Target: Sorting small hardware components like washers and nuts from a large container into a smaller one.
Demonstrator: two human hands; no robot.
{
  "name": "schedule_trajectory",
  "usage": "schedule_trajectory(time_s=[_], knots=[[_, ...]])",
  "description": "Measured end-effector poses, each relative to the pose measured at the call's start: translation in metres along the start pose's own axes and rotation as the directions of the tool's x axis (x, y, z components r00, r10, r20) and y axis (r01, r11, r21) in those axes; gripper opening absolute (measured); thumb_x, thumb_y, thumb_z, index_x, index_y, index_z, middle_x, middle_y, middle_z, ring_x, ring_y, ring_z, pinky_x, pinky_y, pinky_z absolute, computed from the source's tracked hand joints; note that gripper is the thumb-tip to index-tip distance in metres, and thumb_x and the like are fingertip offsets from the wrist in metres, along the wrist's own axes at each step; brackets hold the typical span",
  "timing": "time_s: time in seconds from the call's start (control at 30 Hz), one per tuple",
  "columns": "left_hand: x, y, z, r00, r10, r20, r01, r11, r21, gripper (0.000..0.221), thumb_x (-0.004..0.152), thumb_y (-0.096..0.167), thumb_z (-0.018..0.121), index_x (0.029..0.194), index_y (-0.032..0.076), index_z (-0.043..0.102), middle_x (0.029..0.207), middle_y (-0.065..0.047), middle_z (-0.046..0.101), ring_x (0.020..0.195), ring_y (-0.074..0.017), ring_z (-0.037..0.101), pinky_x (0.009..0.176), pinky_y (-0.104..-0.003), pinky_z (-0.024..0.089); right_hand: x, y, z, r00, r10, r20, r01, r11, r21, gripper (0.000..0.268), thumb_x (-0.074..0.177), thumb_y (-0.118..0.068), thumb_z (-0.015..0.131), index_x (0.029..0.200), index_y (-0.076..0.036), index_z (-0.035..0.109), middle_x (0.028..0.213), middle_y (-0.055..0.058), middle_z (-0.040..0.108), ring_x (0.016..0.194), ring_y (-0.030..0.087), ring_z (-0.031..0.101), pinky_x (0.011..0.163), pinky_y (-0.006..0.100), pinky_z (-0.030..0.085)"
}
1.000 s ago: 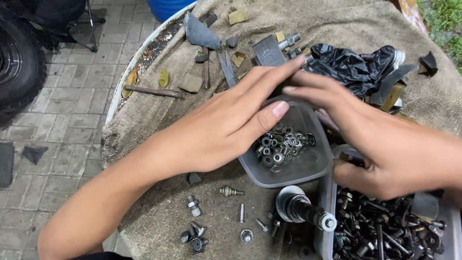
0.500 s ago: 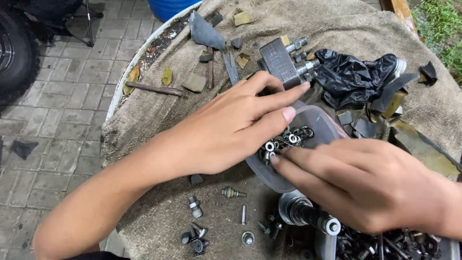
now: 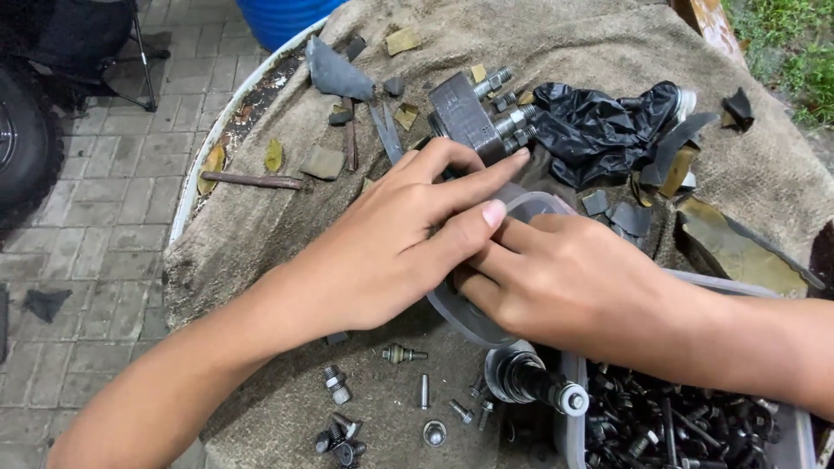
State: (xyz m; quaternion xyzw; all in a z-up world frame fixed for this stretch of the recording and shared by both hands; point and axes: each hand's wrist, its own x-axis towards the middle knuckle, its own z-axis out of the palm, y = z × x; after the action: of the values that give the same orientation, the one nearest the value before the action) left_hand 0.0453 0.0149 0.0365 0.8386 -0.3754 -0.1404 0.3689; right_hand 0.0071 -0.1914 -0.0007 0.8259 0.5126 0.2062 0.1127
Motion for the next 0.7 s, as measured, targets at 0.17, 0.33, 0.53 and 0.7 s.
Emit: schedule_trajectory(time_s=[0.17, 0.33, 0.53, 0.7], knots=[[0.002, -0.003, -0.001, 1.000, -0.011, 0.000, 0.011, 0.999, -0.032, 0.067, 0.101, 0.048, 0.026, 0.157, 0.015, 0.043, 0.126, -0.005, 0.053, 0.116, -0.0211, 0.056, 0.095, -0.039, 0.043, 0.001, 0.010, -0.009, 0.999, 0.016, -0.035, -0.009, 0.981, 0.194, 0.019, 0.087, 0.006, 0.064, 0.082, -0.010, 0.055, 0.085, 0.009, 0.056, 0.066, 0.027, 0.057, 0.047, 0.042, 0.051], [0.001, -0.006, -0.006, 0.999, -0.047, 0.004, 0.047, 0.999, -0.028, 0.069, 0.100, 0.051, 0.026, 0.156, 0.015, 0.045, 0.124, -0.004, 0.055, 0.112, -0.0219, 0.063, 0.087, -0.038, 0.046, -0.003, 0.021, -0.036, 0.984, 0.109, -0.138, -0.004, 0.800, 0.600, 0.027, 0.102, -0.005, 0.057, 0.077, -0.005, 0.046, 0.076, 0.007, 0.048, 0.059, 0.026, 0.045, 0.053, 0.039, 0.038], [0.003, -0.007, -0.008, 0.995, -0.086, 0.041, 0.085, 0.996, 0.040, 0.072, 0.098, 0.053, 0.023, 0.157, 0.020, 0.045, 0.120, 0.001, 0.055, 0.097, -0.0155, 0.066, 0.076, -0.038, 0.052, -0.019, 0.025, -0.066, 0.997, 0.075, 0.020, -0.057, 0.535, 0.843, 0.023, 0.087, -0.024, 0.080, 0.104, -0.014, 0.069, 0.094, -0.003, 0.077, 0.083, 0.009, 0.081, 0.074, 0.018, 0.077], [0.004, -0.009, -0.010, 0.989, -0.134, 0.062, 0.133, 0.991, 0.025, 0.071, 0.099, 0.053, 0.026, 0.158, 0.019, 0.045, 0.121, 0.000, 0.059, 0.103, -0.0167, 0.065, 0.086, -0.039, 0.049, -0.030, 0.019, -0.081, 0.969, -0.247, 0.029, 0.093, 0.467, 0.879, 0.037, 0.113, -0.020, 0.039, 0.107, 0.002, 0.067, 0.099, 0.018, 0.064, 0.068, 0.036, 0.060, 0.057, 0.045, 0.048]])
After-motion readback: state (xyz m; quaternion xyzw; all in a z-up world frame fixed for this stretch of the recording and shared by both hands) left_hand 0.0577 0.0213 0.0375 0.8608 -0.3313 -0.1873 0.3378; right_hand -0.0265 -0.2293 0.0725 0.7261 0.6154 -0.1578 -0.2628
